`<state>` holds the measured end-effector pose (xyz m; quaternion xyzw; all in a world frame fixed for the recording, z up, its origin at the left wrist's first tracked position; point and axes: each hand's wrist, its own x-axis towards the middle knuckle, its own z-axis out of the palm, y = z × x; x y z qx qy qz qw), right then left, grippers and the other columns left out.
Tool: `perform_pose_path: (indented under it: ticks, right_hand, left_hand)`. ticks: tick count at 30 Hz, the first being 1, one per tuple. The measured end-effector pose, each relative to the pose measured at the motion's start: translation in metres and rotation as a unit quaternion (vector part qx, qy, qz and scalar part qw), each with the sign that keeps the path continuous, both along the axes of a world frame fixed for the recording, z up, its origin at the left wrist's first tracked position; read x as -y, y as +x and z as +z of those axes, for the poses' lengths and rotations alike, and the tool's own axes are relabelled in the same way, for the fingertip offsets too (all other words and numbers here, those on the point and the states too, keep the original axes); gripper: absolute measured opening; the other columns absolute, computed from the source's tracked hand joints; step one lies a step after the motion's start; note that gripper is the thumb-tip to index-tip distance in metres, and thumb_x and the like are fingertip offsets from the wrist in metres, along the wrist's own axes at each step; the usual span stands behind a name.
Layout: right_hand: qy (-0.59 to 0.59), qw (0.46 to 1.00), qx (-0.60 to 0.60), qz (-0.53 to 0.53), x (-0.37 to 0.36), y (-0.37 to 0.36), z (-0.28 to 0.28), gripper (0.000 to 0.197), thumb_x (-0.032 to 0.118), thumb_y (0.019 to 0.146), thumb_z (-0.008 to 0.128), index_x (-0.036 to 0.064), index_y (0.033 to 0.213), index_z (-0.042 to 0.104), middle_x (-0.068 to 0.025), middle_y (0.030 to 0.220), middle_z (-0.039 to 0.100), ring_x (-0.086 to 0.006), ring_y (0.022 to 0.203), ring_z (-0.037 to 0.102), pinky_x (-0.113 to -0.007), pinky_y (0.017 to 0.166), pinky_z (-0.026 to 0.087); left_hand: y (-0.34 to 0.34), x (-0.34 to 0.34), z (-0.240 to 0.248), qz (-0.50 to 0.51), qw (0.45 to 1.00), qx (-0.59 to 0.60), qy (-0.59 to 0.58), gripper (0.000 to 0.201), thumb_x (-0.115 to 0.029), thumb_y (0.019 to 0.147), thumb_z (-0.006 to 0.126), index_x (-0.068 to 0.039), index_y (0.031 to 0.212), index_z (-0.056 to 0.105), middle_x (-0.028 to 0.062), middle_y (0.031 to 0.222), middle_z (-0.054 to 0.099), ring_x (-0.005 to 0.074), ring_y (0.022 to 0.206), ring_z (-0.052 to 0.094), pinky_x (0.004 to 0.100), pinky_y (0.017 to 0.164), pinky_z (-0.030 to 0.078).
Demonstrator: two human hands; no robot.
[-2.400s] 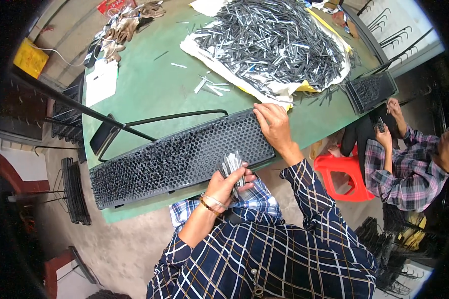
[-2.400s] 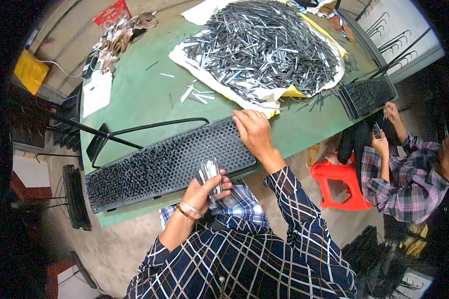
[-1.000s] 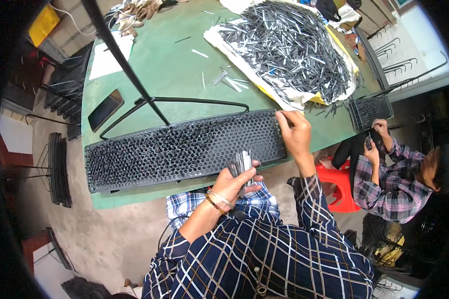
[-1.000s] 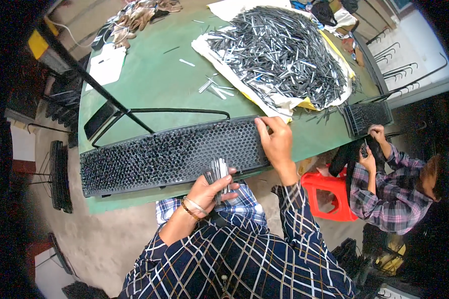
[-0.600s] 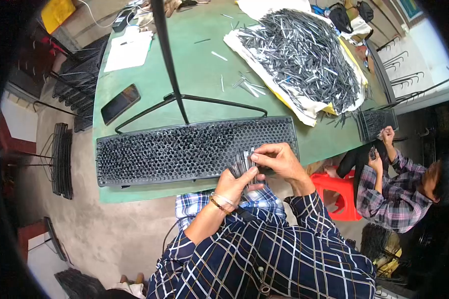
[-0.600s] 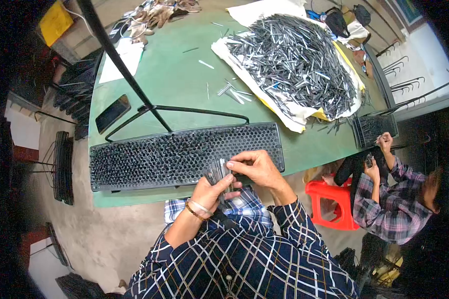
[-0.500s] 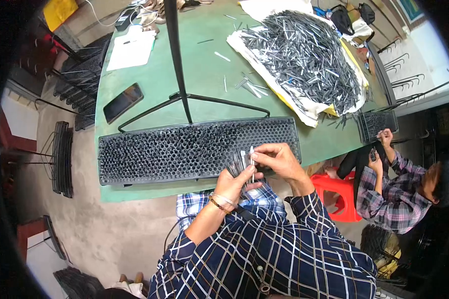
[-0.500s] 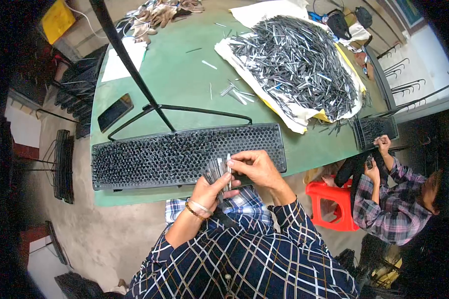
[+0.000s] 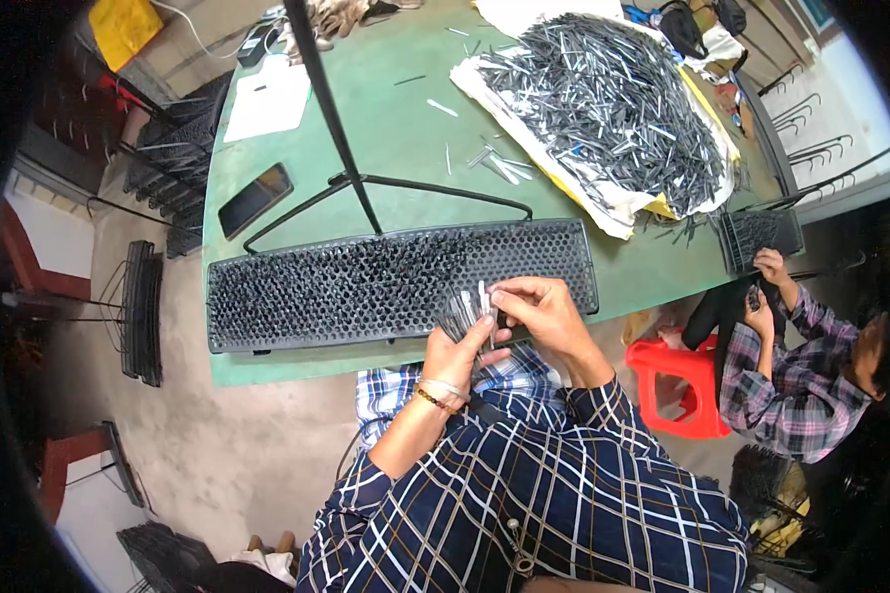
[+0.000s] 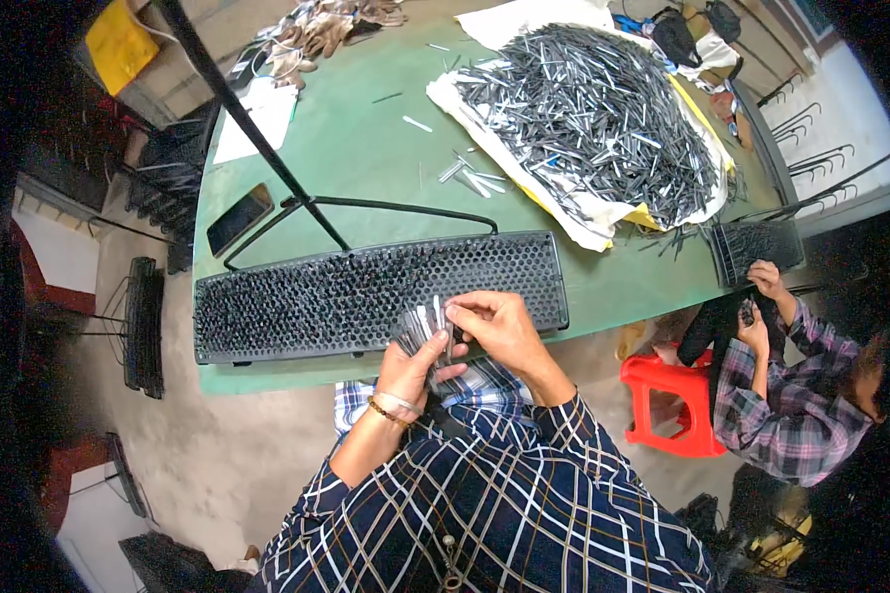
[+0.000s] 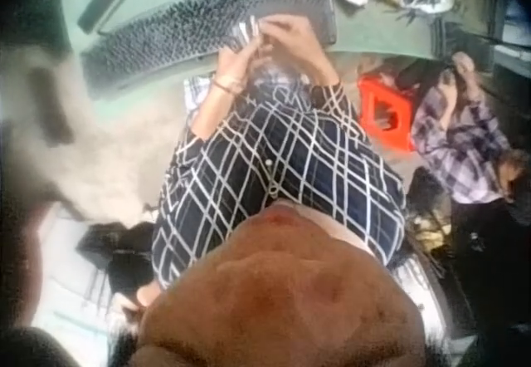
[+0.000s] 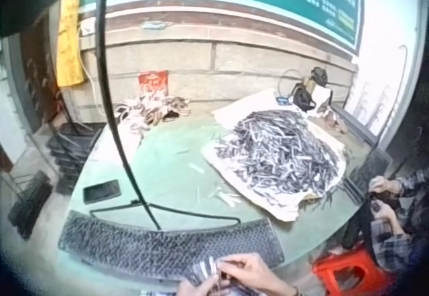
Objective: Picking up small metal pins from a large pile and inserting them individually into holes in a black honeycomb mesh panel.
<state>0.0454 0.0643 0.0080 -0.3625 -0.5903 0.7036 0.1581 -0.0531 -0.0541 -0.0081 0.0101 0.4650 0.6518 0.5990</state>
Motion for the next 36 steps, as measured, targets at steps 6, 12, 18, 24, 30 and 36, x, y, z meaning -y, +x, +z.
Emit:
perform_pose_path:
  ticks: [6,12,18,24,30,36]
  right_hand:
    - [0.111,0.982,-0.082,-0.129,-0.021,-0.007,0.014,0.019,0.011,0.085,0.062,-0.0008,0.100,0.063,-0.0072,0.084,0.067,-0.0078,0.071,0.060,-0.019,0.057,0.047]
    - [0.424,0.895,-0.096,-0.102,-0.039,-0.044,-0.017,0.019,0.007,0.080,0.066,0.0003,0.098,0.065,-0.0097,0.087,0.067,-0.0132,0.072,0.063,-0.025,0.062,0.050]
    - [0.531,0.840,-0.068,-0.089,-0.041,-0.050,-0.026,0.016,0.009,0.079,0.066,0.0036,0.094,0.066,-0.0094,0.087,0.067,-0.0236,0.078,0.063,-0.031,0.067,0.049]
    - [0.566,0.820,-0.061,-0.068,-0.040,-0.053,-0.026,0.013,0.009,0.078,0.066,0.0056,0.090,0.065,-0.0086,0.086,0.067,-0.0239,0.077,0.062,-0.033,0.069,0.045]
    - [0.640,0.767,-0.041,-0.029,-0.039,-0.052,-0.028,0.014,0.010,0.076,0.067,0.0060,0.090,0.065,-0.0064,0.088,0.063,-0.0231,0.080,0.058,-0.034,0.072,0.042]
    - [0.647,0.760,-0.062,-0.002,-0.040,-0.050,-0.028,0.016,0.009,0.074,0.068,0.0049,0.089,0.065,-0.0063,0.087,0.061,-0.0232,0.079,0.057,-0.034,0.072,0.042]
  left_hand:
    - [0.008,-0.001,-0.001,-0.022,0.999,0.011,-0.022,0.026,-0.017,0.087,0.060,-0.001,0.108,0.057,0.0051,0.091,0.060,0.0192,0.082,0.063,0.0318,0.065,0.058]
    - [0.008,0.003,0.002,-0.065,0.995,0.060,-0.044,0.027,-0.019,0.087,0.061,-0.006,0.110,0.056,0.0039,0.091,0.060,0.0185,0.083,0.062,0.0335,0.069,0.057]
    - [0.007,0.008,-0.002,-0.053,0.995,0.074,-0.043,0.027,-0.019,0.087,0.061,-0.006,0.111,0.055,0.0041,0.092,0.060,0.0183,0.083,0.062,0.0344,0.072,0.056]
    - [0.008,0.005,-0.003,-0.057,0.995,0.073,-0.042,0.028,-0.020,0.087,0.062,-0.004,0.110,0.056,0.0062,0.091,0.060,0.0189,0.082,0.062,0.0321,0.068,0.057]
    - [0.008,0.006,0.002,-0.071,0.995,0.045,-0.049,0.029,-0.022,0.087,0.062,-0.006,0.111,0.055,0.0042,0.090,0.061,0.0160,0.079,0.062,0.0271,0.063,0.055]
    - [0.005,0.006,-0.002,-0.066,0.997,0.033,-0.039,0.028,-0.020,0.087,0.061,-0.004,0.110,0.055,0.0048,0.089,0.061,0.0163,0.079,0.063,0.0263,0.061,0.055]
